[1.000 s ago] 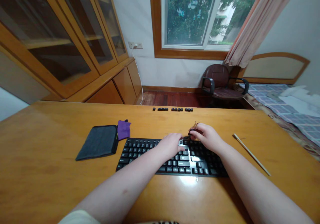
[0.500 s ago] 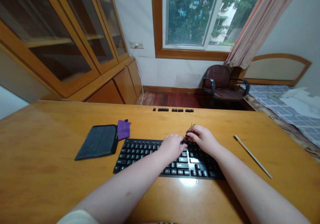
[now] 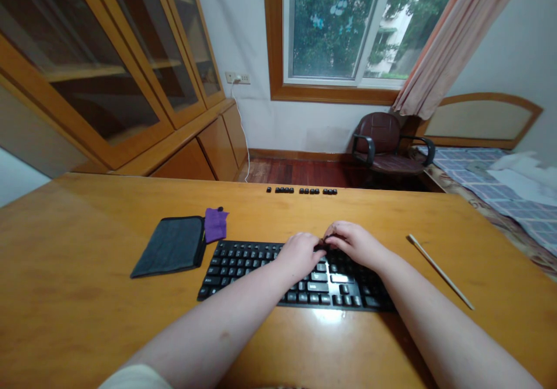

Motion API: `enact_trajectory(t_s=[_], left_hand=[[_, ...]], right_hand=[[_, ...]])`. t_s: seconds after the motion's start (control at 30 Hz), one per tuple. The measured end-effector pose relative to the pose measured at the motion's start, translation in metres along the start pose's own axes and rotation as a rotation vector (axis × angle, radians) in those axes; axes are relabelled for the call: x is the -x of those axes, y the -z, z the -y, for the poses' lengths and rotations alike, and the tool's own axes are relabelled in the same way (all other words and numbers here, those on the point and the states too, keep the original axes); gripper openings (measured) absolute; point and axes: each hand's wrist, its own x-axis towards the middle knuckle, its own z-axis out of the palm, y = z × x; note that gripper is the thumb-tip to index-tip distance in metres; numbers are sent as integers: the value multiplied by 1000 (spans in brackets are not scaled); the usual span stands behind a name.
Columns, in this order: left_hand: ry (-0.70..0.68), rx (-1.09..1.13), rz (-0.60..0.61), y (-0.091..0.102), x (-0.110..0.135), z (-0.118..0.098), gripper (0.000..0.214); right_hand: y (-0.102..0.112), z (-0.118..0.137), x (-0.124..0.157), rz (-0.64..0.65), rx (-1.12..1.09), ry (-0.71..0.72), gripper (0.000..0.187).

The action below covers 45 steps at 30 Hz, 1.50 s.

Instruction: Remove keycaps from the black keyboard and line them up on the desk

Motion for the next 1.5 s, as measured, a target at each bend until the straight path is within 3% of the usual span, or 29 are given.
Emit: enact_trajectory(t_s=[0.27,0.47,1.07,1.33,1.5], left_hand=[[-33,32,-23,0,0,1,23],[-15,32,-24,0,1,1,25],[-6,0,-16,-1,0,1,23],[-31,-40,-28,-3,0,2,25],[-39,-74,-28,-4,0,3,27]], right_hand=[[-7,-5,4,80,63,-7,14],[-15,-13,6,16,216,-75,17],[-20,-21,8,-30,159,-128,19],[-20,-19,7,-26,207,-101,19],[-22,-15,10,-3,266,8,22]])
